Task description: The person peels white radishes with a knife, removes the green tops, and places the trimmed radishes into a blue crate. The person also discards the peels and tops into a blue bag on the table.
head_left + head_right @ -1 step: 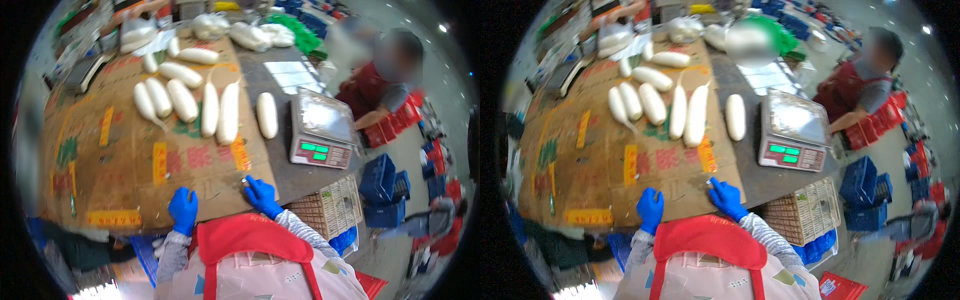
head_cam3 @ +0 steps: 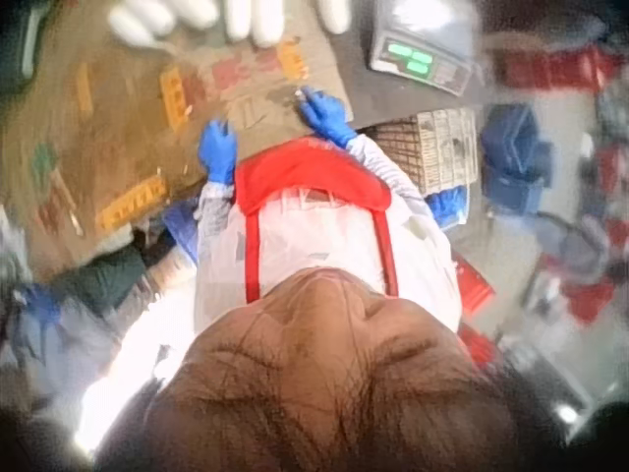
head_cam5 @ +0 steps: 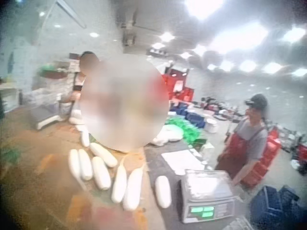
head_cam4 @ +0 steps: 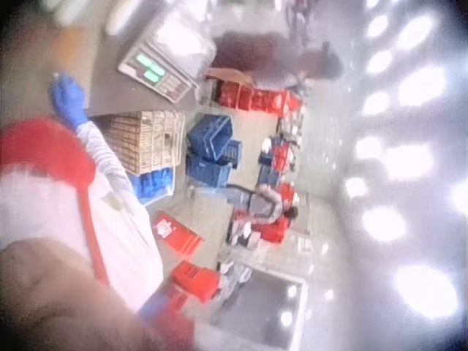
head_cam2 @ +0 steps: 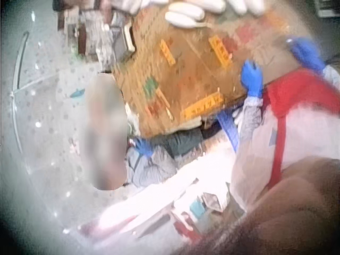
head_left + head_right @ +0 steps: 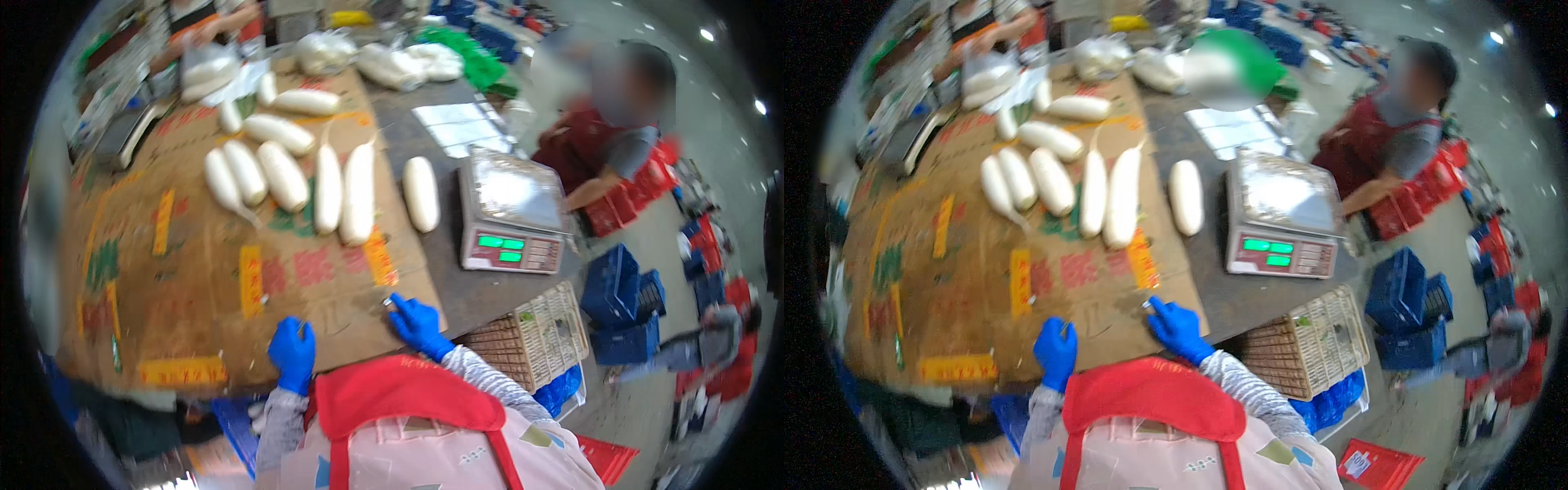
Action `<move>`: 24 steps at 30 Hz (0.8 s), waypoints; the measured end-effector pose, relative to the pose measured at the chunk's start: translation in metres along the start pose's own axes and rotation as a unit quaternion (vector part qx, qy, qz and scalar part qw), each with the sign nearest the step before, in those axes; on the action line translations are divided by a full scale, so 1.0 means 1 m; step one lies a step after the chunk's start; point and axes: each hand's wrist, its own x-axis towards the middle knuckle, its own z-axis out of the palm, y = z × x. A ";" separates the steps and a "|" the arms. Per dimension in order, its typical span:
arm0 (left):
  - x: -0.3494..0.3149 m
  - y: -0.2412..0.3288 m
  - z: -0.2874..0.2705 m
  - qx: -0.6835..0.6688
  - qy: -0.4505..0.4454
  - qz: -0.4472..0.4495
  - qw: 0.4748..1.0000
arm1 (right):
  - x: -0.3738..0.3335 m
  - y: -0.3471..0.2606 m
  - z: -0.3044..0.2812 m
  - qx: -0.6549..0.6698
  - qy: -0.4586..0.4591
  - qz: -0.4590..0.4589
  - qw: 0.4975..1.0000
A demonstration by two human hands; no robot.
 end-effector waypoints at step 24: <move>0.001 -0.062 0.055 0.007 0.059 0.140 0.988 | 0.003 -0.010 -0.010 0.082 -0.041 0.036 0.995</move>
